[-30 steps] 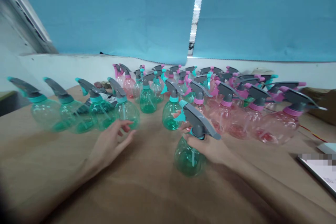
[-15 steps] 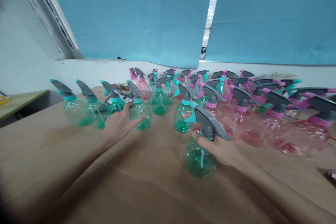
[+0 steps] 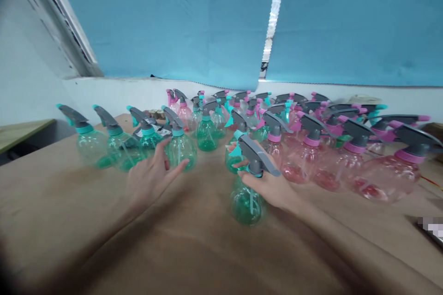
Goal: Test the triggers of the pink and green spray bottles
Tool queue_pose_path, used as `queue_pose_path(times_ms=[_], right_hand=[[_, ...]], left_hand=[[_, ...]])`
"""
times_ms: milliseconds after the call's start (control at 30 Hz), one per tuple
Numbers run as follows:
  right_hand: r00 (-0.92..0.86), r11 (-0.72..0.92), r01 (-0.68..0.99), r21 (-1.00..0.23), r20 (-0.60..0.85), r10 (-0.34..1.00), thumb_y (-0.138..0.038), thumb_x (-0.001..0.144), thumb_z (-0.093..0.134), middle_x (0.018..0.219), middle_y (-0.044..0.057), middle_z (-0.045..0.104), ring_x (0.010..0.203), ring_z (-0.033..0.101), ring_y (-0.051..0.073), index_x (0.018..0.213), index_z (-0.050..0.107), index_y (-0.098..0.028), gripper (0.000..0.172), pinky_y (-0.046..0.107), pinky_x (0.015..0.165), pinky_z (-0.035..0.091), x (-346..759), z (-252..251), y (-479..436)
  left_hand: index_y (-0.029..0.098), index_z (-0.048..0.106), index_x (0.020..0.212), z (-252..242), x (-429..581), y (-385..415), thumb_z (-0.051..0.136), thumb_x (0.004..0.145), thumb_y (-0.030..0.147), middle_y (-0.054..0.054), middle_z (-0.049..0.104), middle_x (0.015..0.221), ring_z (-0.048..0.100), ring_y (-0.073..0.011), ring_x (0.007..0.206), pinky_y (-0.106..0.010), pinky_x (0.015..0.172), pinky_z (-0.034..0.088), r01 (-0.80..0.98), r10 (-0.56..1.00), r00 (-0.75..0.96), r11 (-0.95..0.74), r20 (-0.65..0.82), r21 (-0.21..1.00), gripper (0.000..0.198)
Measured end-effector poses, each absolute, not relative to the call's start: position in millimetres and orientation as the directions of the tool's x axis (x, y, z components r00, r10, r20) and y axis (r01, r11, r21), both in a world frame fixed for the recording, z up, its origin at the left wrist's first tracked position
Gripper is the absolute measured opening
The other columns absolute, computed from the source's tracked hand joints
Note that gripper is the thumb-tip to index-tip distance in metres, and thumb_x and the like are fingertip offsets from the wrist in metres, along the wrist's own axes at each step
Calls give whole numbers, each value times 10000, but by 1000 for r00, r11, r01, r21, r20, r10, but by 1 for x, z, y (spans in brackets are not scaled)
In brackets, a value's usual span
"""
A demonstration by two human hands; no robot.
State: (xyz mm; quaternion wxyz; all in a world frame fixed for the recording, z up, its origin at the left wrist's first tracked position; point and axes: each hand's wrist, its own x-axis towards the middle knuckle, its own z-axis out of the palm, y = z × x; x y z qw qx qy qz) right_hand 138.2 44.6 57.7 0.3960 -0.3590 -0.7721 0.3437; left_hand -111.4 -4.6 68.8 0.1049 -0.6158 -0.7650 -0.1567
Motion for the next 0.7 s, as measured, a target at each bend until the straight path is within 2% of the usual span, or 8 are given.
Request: queue_pose_path(times_ms=[67,133,233,367,467,567,700], right_hand=[[-415,523,315,-792,381,827,-329,723,530,796,46,685,832,642,265,754,656,-273,142,414,741,513,138,61,43],[-412,517,338,-787,371,833,-314,700,532,791,40,684,835,641,268,749,655,-269,140,434,770,503,138,65,41],[-430,496,340,-799,337,838,-293,702,529,786,28,684,805,641,254,824,653,-264,176,436,792,492,143,68,39],[-474,511,327,-795,330,816,-254,726,518,805,18,685,788,631,233,953,632,-254,254,412,807,477,157,65,41],[-410,472,361,-804,317,855,-269,721,519,796,14,679,750,633,219,1005,618,-244,302,390,740,495,166,60,44],[-382,445,369,-816,303,873,-290,704,514,721,7,664,682,632,207,994,626,-249,314,354,628,507,169,58,44],[-388,438,372,-818,292,874,-288,693,488,723,12,653,702,635,221,872,646,-261,241,387,665,518,166,64,40]], left_hand=[[151,329,1308,57,-97,-14,368,904,517,-56,629,795,636,-273,723,-361,644,473,992,946,-80,44,313,118,546],[149,438,1223,40,-82,-19,393,908,467,-102,599,969,596,-276,895,-384,756,464,975,941,138,-184,308,124,449],[164,454,1226,15,-61,-20,503,864,403,-114,535,1136,509,-286,1053,-428,877,414,892,885,369,-423,283,159,437],[148,455,1245,-3,-41,-12,512,860,386,-143,484,1247,434,-305,1162,-465,934,374,863,872,410,-465,267,195,457],[152,449,1266,-5,-35,-8,497,865,398,-145,454,1310,390,-310,1220,-482,978,337,845,859,436,-493,270,205,473],[153,444,1285,-5,-34,-6,478,874,419,-146,424,1356,362,-313,1253,-492,1002,316,828,848,466,-519,254,212,491],[148,460,1282,-4,-36,-6,462,882,435,-151,417,1369,346,-313,1271,-498,1017,299,820,841,480,-531,247,213,492]])
